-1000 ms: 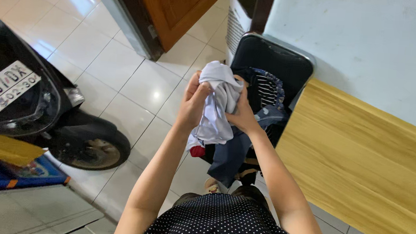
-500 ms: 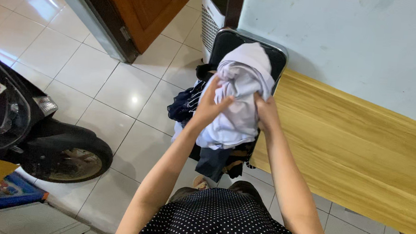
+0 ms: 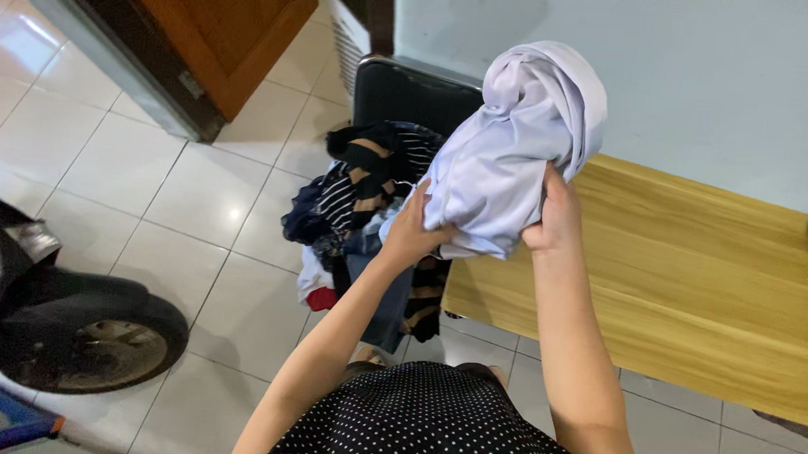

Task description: The person picks up a striped collared shirt from a pile, spreads it out on a wooden table, and folds it by hand into a neat rectangle.

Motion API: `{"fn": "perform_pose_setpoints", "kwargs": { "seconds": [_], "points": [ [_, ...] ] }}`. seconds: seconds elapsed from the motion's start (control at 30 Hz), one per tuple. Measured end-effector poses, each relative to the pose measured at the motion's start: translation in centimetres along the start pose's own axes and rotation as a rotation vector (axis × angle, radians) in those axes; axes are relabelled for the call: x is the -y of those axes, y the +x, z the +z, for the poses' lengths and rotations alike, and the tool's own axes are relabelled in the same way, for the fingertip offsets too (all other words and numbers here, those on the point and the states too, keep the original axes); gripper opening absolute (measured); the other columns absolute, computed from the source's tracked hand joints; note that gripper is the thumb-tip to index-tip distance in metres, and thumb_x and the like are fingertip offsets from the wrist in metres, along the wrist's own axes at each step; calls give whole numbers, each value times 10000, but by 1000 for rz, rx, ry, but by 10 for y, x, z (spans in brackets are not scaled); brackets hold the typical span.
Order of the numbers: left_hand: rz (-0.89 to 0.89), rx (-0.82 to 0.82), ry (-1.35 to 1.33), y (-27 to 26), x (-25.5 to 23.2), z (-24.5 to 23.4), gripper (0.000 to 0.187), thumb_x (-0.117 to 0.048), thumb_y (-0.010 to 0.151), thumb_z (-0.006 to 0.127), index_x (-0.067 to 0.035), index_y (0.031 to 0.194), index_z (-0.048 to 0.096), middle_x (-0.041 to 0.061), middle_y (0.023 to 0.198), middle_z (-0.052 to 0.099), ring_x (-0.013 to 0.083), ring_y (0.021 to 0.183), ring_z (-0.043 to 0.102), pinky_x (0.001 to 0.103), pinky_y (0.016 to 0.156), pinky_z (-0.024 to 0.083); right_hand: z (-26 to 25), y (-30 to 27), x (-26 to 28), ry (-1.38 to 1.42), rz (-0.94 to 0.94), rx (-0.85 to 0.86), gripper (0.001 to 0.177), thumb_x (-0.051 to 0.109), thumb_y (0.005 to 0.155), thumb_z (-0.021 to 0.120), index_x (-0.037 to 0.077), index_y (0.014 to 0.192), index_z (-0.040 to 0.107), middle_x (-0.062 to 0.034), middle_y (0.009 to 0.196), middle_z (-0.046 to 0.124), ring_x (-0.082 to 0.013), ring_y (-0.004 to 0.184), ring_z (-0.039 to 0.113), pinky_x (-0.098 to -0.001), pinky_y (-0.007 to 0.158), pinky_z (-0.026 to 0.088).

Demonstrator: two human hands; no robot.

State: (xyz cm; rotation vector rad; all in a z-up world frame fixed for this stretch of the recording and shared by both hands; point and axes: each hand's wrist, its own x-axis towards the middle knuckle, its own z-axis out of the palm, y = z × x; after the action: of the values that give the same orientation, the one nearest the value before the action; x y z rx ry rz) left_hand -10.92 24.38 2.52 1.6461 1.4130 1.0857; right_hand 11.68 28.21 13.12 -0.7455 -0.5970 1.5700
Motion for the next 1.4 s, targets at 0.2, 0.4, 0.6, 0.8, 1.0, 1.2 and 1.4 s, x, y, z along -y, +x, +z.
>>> {"fn": "perform_pose_setpoints", "kwargs": {
  "seconds": [0.2, 0.4, 0.6, 0.8, 1.0, 1.2, 1.4],
  "points": [
    [-44, -56, -104, 11, -54, 52, 197, -154, 949, 685, -42, 1108, 716, 178, 982, 735, 354, 903, 707, 382, 795, 545, -44, -10, 62, 16, -59, -19, 521, 275, 1011, 609, -15, 1431, 505, -147, 1377, 645, -260, 1229, 656, -421, 1070, 535],
    [13, -27, -168, 23, -112, 112, 231, -134, 925, 668, -53, 1137, 710, 163, 919, 739, 285, 851, 741, 346, 748, 540, -105, -27, 128, 24, -120, -77, 514, 294, 1020, 588, -20, 1418, 510, -155, 1378, 640, -276, 1243, 643, -435, 1062, 536],
    [183, -22, -228, 24, -159, 166, 213, -98, 928, 669, -43, 1128, 711, 163, 939, 751, 278, 858, 745, 342, 757, 549, -155, -51, 182, 36, -209, -87, 533, 293, 1031, 581, -47, 1431, 494, -171, 1390, 633, -284, 1258, 640, -431, 1063, 539],
    [472, -157, 52, 15, -200, 227, 383, -48, 869, 672, -40, 1252, 653, 177, 1120, 704, 362, 1074, 647, 440, 939, 497, -201, -74, 218, 82, -282, -189, 501, 240, 1023, 574, 13, 1451, 449, -153, 1358, 628, -279, 1223, 648, -433, 1043, 550],
    [687, -116, 74, -15, -252, 291, 547, -178, 875, 779, -71, 1359, 549, 157, 1340, 618, 375, 1257, 577, 502, 1070, 448, -243, -83, 234, 78, -302, -147, 414, 196, 1041, 588, 1, 1400, 521, -140, 1298, 666, -270, 1176, 672, -426, 1007, 554],
    [535, -68, 41, -22, -269, 337, 931, -233, 658, 837, 73, 1415, 390, 322, 1309, 501, 494, 1114, 551, 539, 876, 483, -261, -86, 222, 91, -215, -169, 330, 140, 992, 629, -9, 1284, 591, -126, 1212, 695, -256, 1107, 694, -421, 968, 566],
    [346, -28, 20, 1, -213, 349, 322, -109, 968, 685, -63, 1275, 601, 225, 1037, 705, 456, 930, 681, 506, 747, 531, -289, -84, 201, 41, -171, -92, 301, 87, 982, 681, 8, 1264, 615, -77, 1163, 696, -179, 1056, 686, -347, 936, 553]
  ]
}}
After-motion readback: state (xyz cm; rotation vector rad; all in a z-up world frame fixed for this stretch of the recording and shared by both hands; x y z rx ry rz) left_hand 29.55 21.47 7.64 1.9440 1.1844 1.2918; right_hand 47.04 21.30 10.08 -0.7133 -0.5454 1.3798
